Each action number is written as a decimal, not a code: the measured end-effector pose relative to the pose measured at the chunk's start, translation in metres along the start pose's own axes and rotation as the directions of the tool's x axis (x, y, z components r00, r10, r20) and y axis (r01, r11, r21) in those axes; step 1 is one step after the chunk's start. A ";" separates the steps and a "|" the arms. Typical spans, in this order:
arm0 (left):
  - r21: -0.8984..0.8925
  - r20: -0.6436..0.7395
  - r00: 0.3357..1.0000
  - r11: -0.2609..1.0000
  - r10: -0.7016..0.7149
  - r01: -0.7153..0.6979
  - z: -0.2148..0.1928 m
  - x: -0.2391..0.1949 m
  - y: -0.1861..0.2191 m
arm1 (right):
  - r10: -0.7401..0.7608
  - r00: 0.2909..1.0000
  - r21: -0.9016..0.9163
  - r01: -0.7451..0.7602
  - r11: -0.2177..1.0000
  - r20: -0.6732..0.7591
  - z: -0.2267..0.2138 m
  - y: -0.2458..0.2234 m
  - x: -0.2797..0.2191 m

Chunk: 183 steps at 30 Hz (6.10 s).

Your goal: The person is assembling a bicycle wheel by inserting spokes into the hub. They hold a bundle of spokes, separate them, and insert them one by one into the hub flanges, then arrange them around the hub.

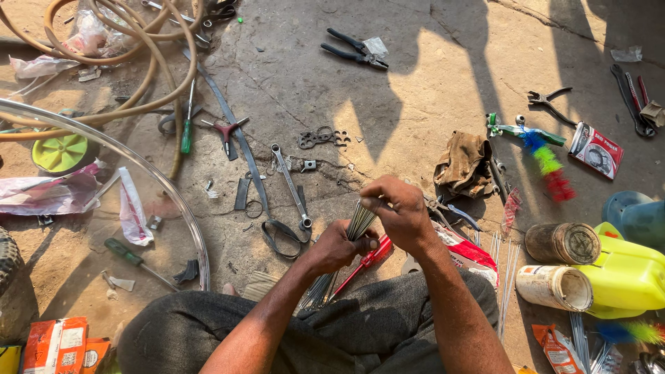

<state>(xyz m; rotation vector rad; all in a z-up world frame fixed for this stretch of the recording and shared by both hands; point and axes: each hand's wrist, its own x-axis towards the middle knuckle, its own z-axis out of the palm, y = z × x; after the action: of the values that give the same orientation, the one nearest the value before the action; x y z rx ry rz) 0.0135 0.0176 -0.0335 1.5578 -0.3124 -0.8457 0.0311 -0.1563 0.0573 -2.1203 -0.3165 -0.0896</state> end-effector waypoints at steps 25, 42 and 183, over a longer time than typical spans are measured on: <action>-0.035 0.008 0.999 0.999 0.038 -0.037 -0.001 0.000 0.001 | 0.329 0.942 0.658 -0.290 0.695 0.067 0.017 0.040 -0.032; -0.086 0.001 0.999 0.995 0.052 -0.052 -0.002 -0.002 0.004 | 0.350 0.933 0.505 -0.264 0.822 -0.081 -0.006 0.029 -0.017; -0.123 -0.032 0.998 0.991 0.045 -0.048 0.001 0.005 -0.008 | 0.277 0.930 0.579 -0.092 0.810 -0.239 -0.007 0.035 0.021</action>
<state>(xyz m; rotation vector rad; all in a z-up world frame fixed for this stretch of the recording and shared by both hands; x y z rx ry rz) 0.0143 0.0152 -0.0425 1.4413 -0.2694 -0.7907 0.0610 -0.1755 0.0366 -1.5042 0.0636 -0.1917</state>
